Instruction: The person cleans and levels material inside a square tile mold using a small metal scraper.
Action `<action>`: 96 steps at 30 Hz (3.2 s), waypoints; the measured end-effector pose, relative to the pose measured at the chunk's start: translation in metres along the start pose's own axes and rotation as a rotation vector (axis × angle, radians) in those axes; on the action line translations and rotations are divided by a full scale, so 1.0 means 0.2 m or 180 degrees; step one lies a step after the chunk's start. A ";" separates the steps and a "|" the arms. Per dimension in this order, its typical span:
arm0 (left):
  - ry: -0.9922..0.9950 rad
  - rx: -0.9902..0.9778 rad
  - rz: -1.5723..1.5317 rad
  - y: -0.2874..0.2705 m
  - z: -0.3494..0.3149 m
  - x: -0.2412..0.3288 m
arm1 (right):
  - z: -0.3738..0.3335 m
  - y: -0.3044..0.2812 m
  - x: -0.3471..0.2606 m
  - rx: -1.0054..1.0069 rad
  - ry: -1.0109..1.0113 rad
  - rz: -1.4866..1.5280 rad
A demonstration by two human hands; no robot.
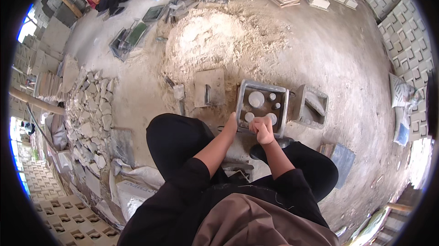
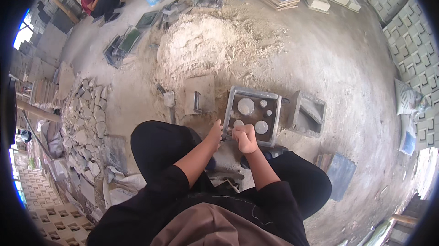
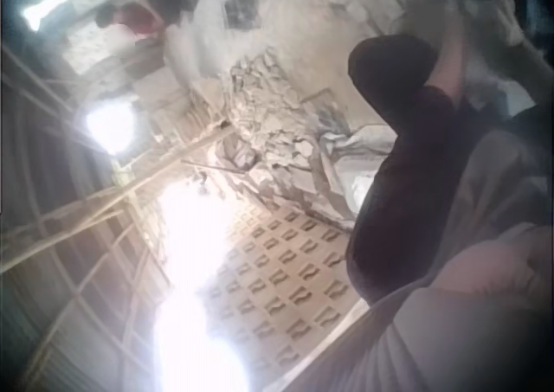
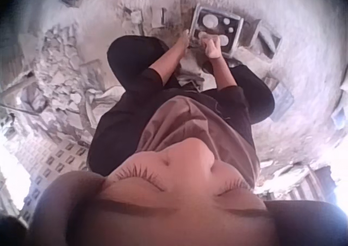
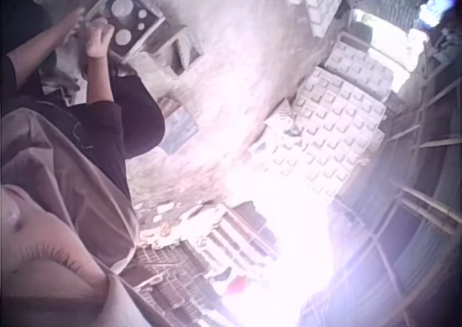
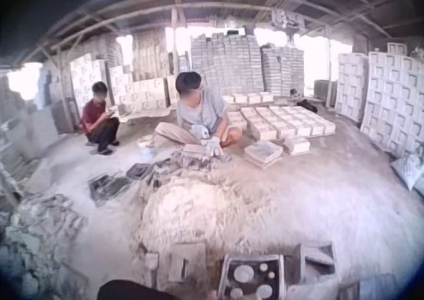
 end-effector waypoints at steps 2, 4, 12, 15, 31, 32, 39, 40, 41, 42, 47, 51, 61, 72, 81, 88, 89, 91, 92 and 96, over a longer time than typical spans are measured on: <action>0.0285 -0.0133 0.0143 -0.04 0.23 -0.03 | -0.04 0.01 0.01 -0.0065 -0.0071 0.0193; 0.0362 -0.0235 0.0041 -0.09 0.43 -0.08 | -0.03 0.06 0.00 -0.0191 -0.0163 0.0197; -0.0311 -0.0241 -0.1133 0.03 0.47 -0.09 | 0.05 0.07 0.01 -0.0358 -0.0066 -0.0400; -0.0222 -0.0273 -0.1329 -0.04 0.59 -0.15 | 0.04 0.10 -0.03 -0.0251 0.0186 0.0242; -0.0483 -0.0036 -0.1719 0.02 0.43 -0.10 | 0.09 -0.03 -0.10 -0.0271 0.0130 -0.0027; -0.0373 -0.0056 -0.1733 0.01 0.46 -0.11 | 0.10 -0.02 -0.13 -0.0368 0.0138 -0.0092; -0.0416 -0.0094 -0.1513 0.03 0.45 -0.13 | -0.03 -0.13 -0.12 -0.0036 -0.0048 -0.0150; -0.0391 -0.0047 -0.1444 0.04 0.43 -0.12 | 0.00 -0.12 -0.18 -0.0160 -0.0112 -0.0170; -0.0368 0.0000 -0.1373 0.05 0.42 -0.10 | -0.01 -0.15 -0.15 -0.0165 -0.0116 -0.0194; -0.0362 0.0042 -0.1284 0.05 0.41 -0.10 | -0.02 -0.17 -0.12 -0.0149 -0.0110 -0.0229; -0.0198 0.0225 -0.1360 0.02 0.55 -0.16 | 0.00 -0.16 -0.12 0.0225 -0.0211 -0.0029; -0.0010 -0.0179 -0.1293 0.06 0.57 -0.14 | -0.01 -0.12 -0.12 0.0022 -0.0409 -0.0072; -0.0295 0.0251 -0.1264 0.04 0.48 -0.13 | 0.00 -0.07 -0.04 -0.0457 -0.0630 -0.0466; -0.0066 0.0525 -0.1166 0.01 0.48 -0.10 | 0.11 -0.11 -0.14 -0.0295 -0.0581 0.0174; -0.0389 0.0249 -0.1099 0.03 0.41 -0.11 | 0.04 -0.19 -0.13 0.1001 -0.0939 0.0267; -0.0250 0.0561 -0.1116 0.03 0.44 -0.10 | 0.07 -0.18 -0.08 0.0815 -0.1007 -0.0068; -0.0244 0.0570 -0.1091 0.03 0.43 -0.09 | 0.08 -0.16 -0.10 0.0717 -0.1092 -0.0105; -0.0211 0.0609 -0.1080 0.01 0.43 -0.11 | 0.10 -0.12 -0.16 0.0541 -0.1221 -0.0167; -0.0165 0.0627 -0.1096 0.01 0.44 -0.11 | 0.08 -0.13 -0.11 0.0582 -0.1152 -0.0156; -0.0324 0.0566 -0.1074 0.04 0.42 -0.09 | 0.07 -0.22 -0.06 0.0797 -0.1032 -0.0141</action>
Point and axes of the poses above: each hand's wrist, its own z-axis towards the middle knuckle, its own y-axis out of the palm, x = y × z, the point moved 7 cm from there along z, towards the middle knuckle, and after that the axes turned 15 degrees about -y, right-handed, at the moved point
